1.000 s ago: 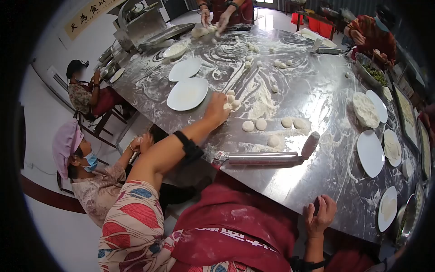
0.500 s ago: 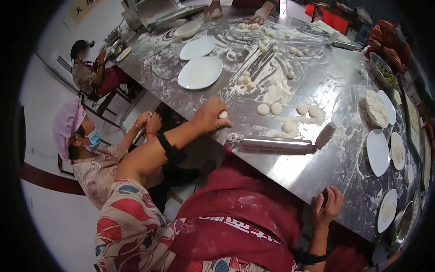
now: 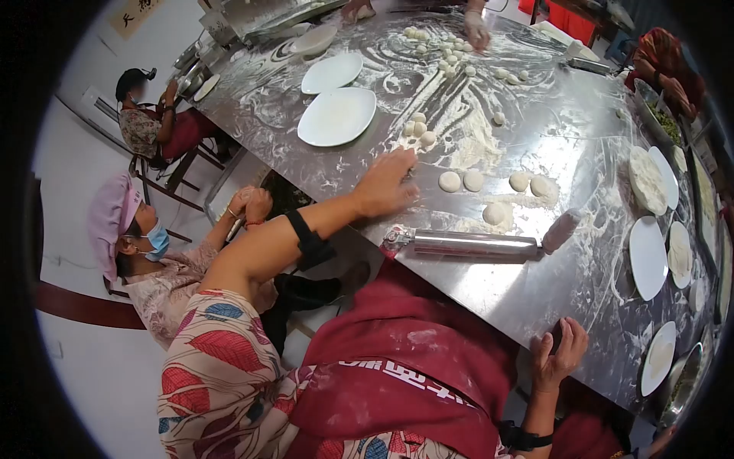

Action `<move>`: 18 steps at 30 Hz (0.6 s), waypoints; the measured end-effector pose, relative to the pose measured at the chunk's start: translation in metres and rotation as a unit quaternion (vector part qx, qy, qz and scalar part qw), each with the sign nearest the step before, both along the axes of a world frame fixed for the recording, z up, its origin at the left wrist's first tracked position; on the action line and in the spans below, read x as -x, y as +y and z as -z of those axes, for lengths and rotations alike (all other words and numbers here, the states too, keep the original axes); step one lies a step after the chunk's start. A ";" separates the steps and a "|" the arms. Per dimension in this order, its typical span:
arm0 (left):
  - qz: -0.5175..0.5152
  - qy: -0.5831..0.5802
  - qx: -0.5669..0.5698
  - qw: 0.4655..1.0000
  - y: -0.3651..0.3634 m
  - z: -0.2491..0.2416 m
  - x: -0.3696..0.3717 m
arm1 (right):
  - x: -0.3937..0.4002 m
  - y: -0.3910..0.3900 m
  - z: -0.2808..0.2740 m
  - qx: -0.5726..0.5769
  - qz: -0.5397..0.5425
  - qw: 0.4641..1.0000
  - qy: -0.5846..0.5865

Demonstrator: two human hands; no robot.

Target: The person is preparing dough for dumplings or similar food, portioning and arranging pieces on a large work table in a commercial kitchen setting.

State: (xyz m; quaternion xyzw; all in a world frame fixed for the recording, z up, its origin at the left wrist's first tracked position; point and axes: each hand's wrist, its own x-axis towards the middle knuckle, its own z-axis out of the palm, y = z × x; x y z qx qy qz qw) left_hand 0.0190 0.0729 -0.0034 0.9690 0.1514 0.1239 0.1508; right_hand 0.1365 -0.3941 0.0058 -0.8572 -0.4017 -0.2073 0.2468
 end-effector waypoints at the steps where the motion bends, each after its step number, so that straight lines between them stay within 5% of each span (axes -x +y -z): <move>1: -0.025 -0.071 0.120 0.990 0.012 0.005 -0.002 | 0.001 -0.001 -0.001 -0.002 0.000 1.000 0.001; 2: -0.049 -0.141 0.237 0.960 0.020 0.006 0.000 | 0.000 -0.002 0.000 -0.009 0.000 1.000 0.009; 5: -0.200 -0.067 0.102 0.972 0.014 -0.052 0.033 | 0.001 -0.006 0.001 -0.016 -0.004 1.000 0.026; 8: -0.217 0.128 0.083 0.964 0.004 -0.059 0.051 | 0.000 -0.005 0.002 -0.015 -0.003 1.000 0.015; 11: -0.130 0.091 0.053 0.986 -0.002 -0.038 0.040 | 0.000 -0.002 -0.001 -0.021 -0.001 1.000 0.010; 14: -0.005 0.011 0.481 0.877 0.004 -0.024 -0.010 | 0.002 -0.002 -0.001 -0.028 -0.002 1.000 0.011; 16: -0.040 -0.066 0.191 0.979 0.006 -0.032 -0.042 | 0.000 -0.004 -0.002 -0.027 -0.008 1.000 0.004; 17: -0.057 -0.105 0.039 0.992 0.005 -0.039 -0.054 | -0.001 -0.005 -0.002 -0.027 -0.009 1.000 -0.001; 18: -0.062 -0.074 0.012 0.995 0.005 -0.046 -0.064 | -0.001 -0.005 -0.001 -0.028 -0.011 1.000 -0.006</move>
